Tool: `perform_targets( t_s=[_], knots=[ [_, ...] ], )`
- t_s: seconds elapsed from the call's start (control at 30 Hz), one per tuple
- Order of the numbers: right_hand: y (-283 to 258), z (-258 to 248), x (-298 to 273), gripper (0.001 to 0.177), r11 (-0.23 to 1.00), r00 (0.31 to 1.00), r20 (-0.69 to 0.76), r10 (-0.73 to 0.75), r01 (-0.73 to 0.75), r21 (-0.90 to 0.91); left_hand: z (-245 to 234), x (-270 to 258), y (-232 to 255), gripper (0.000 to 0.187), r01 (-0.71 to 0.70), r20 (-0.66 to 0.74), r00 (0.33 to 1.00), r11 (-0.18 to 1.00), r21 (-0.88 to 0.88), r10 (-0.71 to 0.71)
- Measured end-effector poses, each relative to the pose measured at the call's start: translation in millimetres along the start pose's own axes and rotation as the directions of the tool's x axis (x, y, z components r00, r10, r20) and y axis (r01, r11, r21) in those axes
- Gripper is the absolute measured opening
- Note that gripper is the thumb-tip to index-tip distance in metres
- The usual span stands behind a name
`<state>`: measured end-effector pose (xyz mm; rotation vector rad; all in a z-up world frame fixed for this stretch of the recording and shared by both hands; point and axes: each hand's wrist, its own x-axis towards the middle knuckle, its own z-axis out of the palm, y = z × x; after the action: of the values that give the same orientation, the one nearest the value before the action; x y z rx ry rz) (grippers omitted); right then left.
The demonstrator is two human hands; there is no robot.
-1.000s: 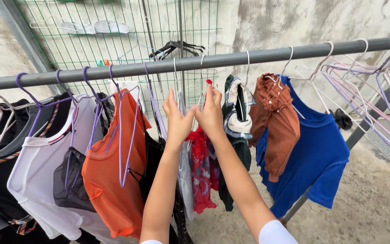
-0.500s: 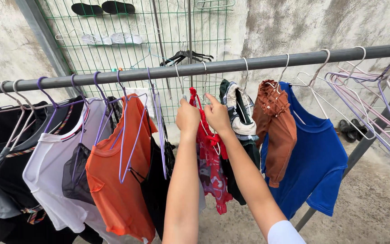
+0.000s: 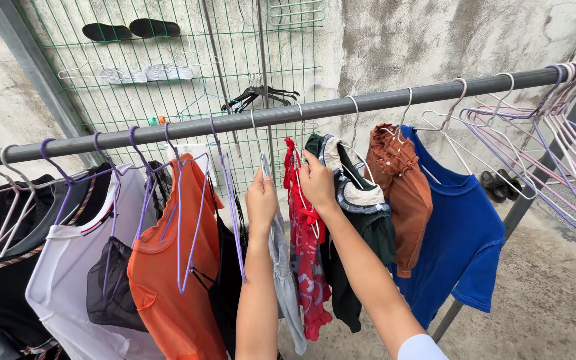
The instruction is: The person places garments onto hangers, hangs them on a drying rack, and arranges the clothes along the rack by hand.
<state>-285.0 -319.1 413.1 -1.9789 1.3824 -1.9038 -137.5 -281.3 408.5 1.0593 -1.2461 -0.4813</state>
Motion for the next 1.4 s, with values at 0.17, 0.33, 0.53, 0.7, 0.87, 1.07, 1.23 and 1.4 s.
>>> perform_targets(
  t_s=[0.17,0.33,0.53,0.7,0.87,1.07,1.23,1.4],
  knots=[
    [-33.7,-39.2,-14.0,0.035,0.975,0.995,0.058,-0.085,0.095,-0.202,-10.6,-25.1,33.6,0.068,-0.273,-0.133,0.888,0.736,0.619,0.441],
    [-46.1,-94.8,-29.4,0.028,0.934,0.967,-0.088,-0.239,0.204,-0.293,21.0,-57.2,62.9,0.061,-0.496,-0.004,0.847,0.792,0.357,0.532],
    [-13.1,-174.5,-14.5,0.031,0.746,0.901,-0.178,-0.396,0.203,-0.635,89.0,-82.8,73.6,0.061,-0.490,0.159,0.862,0.872,0.019,0.481],
    [35.0,-204.8,14.2,0.052,0.796,1.000,-0.007,0.005,-0.009,-0.605,146.6,-66.9,65.7,0.080,-0.384,0.185,0.919,0.896,0.224,0.348],
    [75.7,-198.1,16.5,0.050,0.964,1.000,-0.015,-0.027,0.022,-0.265,176.6,-57.2,47.0,0.056,-0.247,0.248,0.945,0.962,0.116,0.213],
    [87.8,-214.2,24.8,0.047,0.954,0.988,-0.010,-0.157,0.149,-0.262,195.9,-61.0,45.8,0.051,-0.286,0.181,0.948,0.949,0.133,0.260],
    [50.0,-246.3,1.0,0.045,0.894,0.990,0.049,-0.129,0.137,-0.426,184.3,-77.5,72.5,0.058,-0.397,0.061,0.912,0.833,0.386,0.406],
    [44.9,-297.5,-0.6,0.039,0.714,0.954,0.003,-0.301,0.228,-0.662,192.8,-92.7,108.2,0.066,-0.507,0.035,0.842,0.769,0.389,0.538]
  ],
)
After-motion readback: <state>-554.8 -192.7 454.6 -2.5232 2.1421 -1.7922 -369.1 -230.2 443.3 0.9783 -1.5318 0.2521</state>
